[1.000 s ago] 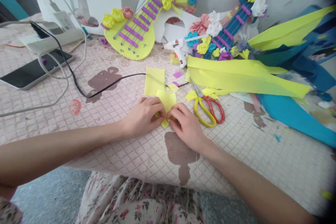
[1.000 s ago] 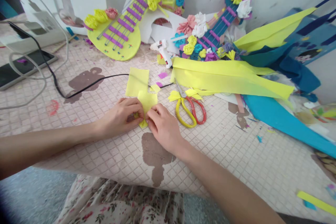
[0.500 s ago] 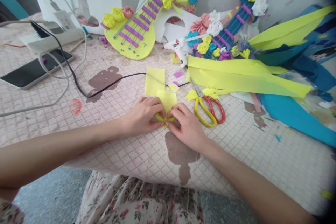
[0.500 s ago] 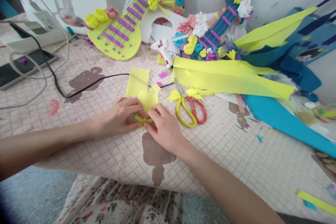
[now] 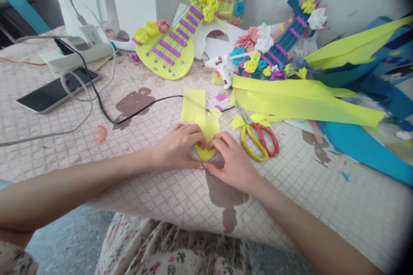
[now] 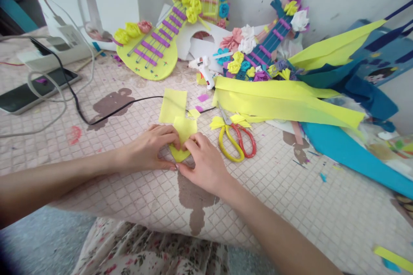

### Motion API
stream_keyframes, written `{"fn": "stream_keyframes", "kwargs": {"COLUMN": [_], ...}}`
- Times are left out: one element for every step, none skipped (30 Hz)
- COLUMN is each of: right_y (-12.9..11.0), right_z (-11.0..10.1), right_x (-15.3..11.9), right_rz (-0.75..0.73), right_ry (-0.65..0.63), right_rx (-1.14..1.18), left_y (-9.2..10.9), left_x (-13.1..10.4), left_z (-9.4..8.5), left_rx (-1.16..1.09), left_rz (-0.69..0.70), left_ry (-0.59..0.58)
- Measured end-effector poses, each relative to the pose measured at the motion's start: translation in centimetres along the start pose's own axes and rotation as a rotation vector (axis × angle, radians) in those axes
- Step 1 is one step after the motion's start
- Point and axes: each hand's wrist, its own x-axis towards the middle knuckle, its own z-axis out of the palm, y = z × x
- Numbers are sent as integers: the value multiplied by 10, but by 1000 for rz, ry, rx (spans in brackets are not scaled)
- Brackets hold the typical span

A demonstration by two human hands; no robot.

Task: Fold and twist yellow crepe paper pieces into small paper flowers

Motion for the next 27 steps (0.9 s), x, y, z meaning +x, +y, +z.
{"fn": "stream_keyframes", "kwargs": {"right_y": [0, 0, 0, 1, 0, 0, 0, 0, -1, -1, -2, -2, -2, -3, -3, -3, -3, -3, -3, -3, -3, -2, -2, -2, -2, -2, -3], "right_z": [0, 0, 0, 0, 0, 0, 0, 1, 1, 2, 3, 5, 6, 7, 8, 9, 9, 9, 9, 9, 9, 9, 9, 9, 9, 9, 9], "right_x": [0, 0, 0, 0, 0, 0, 0, 1, 1, 1, 2, 2, 2, 1, 1, 1, 1, 1, 1, 1, 1, 1, 1, 1, 1, 1, 1], "right_rz": [2, 5, 6, 4, 3, 2, 3, 8, 14, 21, 27, 31, 34, 35, 36, 37, 37, 38, 38, 39, 39, 39, 40, 39, 39, 39, 39], "right_ry": [0, -2, -3, -4, -4, -3, 0, 4, 8, 13, 21, 30, 39, 48, 55, 60, 63, 63, 65, 67, 69, 72, 74, 77, 80, 83, 88], "right_rx": [-1, -1, -1, -1, -1, -2, -5, -10, -17, -27, -41, -55, -68, -78, -86, -89, -88, -85, -81, -76, -70, -65, -61, -58, -56, -54, -52], "left_y": [0, 0, 0, 0, 0, 0, 0, 0, 0, 1, 1, 1, 2, 2, 2, 1, 1, -1, -2, -4, -6, -8, -10, -11, -11, -10, -8], "left_x": [0, 0, 0, 1, 1, 1, 1, 1, 1, 1, 1, 2, 2, 3, 3, 3, 4, 4, 4, 4, 4, 4, 5, 5, 5, 5, 5], "left_z": [0, -1, -1, -2, -2, -3, -4, -5, -6, -6, -7, -7, -7, -6, -5, -4, -3, -2, -2, -2, -3, -4, -5, -7, -8, -10, -10], "left_rx": [-4, -10, -17, -26, -37, -48, -59, -69, -75, -78, -78, -77, -77, -78, -82, -90, -100, -111, -123, -132, -136, -132, -125, -115, -104, -102, -113], "left_rz": [-1, -3, -4, -4, -4, -4, -4, -4, -6, -11, -18, -25, -29, -31, -30, -28, -31, -38, -49, -63, -78, -92, -103, -114, -122, -121, -109], "left_ry": [-4, -8, -13, -16, -20, -22, -24, -27, -29, -32, -35, -38, -40, -38, -32, -21, -6, 13, 37, 61, 85, 112, 140, 171, 202, 233, 255]}}
